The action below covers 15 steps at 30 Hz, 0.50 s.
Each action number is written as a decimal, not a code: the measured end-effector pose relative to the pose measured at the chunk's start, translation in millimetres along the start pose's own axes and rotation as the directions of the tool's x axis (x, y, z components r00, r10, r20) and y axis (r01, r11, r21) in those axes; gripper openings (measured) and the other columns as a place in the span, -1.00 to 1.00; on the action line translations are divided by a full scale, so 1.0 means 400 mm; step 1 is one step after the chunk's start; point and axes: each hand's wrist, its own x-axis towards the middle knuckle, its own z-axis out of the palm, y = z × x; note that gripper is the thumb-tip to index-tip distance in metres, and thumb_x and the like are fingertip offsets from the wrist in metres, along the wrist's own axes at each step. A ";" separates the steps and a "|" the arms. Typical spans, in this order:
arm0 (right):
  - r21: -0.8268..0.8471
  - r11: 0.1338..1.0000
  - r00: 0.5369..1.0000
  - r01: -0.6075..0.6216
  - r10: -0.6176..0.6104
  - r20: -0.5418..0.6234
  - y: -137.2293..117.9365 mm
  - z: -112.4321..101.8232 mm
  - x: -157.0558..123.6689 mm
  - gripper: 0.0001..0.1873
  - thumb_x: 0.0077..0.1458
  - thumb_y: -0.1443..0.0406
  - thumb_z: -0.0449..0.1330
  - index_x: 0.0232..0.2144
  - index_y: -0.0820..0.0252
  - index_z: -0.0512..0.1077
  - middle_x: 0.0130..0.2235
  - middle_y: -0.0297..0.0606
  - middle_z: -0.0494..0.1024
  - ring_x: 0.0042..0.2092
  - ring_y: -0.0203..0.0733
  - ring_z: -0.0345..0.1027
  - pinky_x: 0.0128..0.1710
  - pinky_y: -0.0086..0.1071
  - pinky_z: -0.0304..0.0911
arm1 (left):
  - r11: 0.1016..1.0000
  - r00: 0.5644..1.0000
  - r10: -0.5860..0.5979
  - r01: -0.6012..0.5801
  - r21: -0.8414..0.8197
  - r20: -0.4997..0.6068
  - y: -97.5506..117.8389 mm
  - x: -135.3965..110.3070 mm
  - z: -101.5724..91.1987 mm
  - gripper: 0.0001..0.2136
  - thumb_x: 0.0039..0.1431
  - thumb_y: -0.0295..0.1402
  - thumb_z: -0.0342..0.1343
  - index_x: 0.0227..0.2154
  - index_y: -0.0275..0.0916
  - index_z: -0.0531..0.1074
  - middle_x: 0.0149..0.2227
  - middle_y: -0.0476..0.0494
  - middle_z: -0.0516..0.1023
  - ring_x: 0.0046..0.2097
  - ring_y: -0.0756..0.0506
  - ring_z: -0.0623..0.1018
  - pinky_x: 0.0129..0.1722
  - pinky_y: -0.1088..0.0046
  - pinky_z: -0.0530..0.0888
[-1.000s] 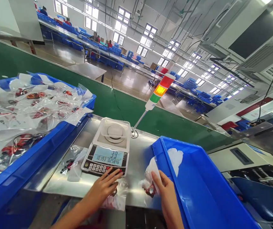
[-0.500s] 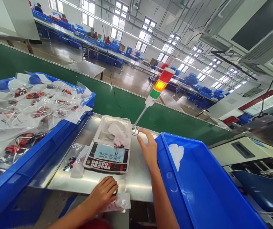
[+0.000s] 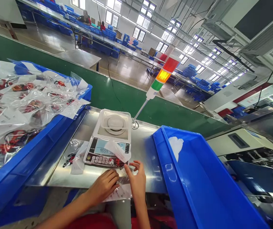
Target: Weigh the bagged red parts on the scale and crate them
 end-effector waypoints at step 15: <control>0.316 0.855 0.911 0.412 -0.394 -0.124 -0.339 -0.002 0.273 -0.73 0.12 0.05 0.28 -0.33 0.12 0.49 -0.37 -0.34 0.54 -0.32 -0.20 0.38 -0.26 -0.33 0.36 | 0.996 0.999 -0.031 0.031 -0.080 0.011 -0.008 -0.014 0.005 -0.88 0.50 -0.40 -0.02 -0.12 -0.27 0.41 -0.16 -0.17 0.58 -0.08 -0.16 0.56 -0.07 0.29 0.57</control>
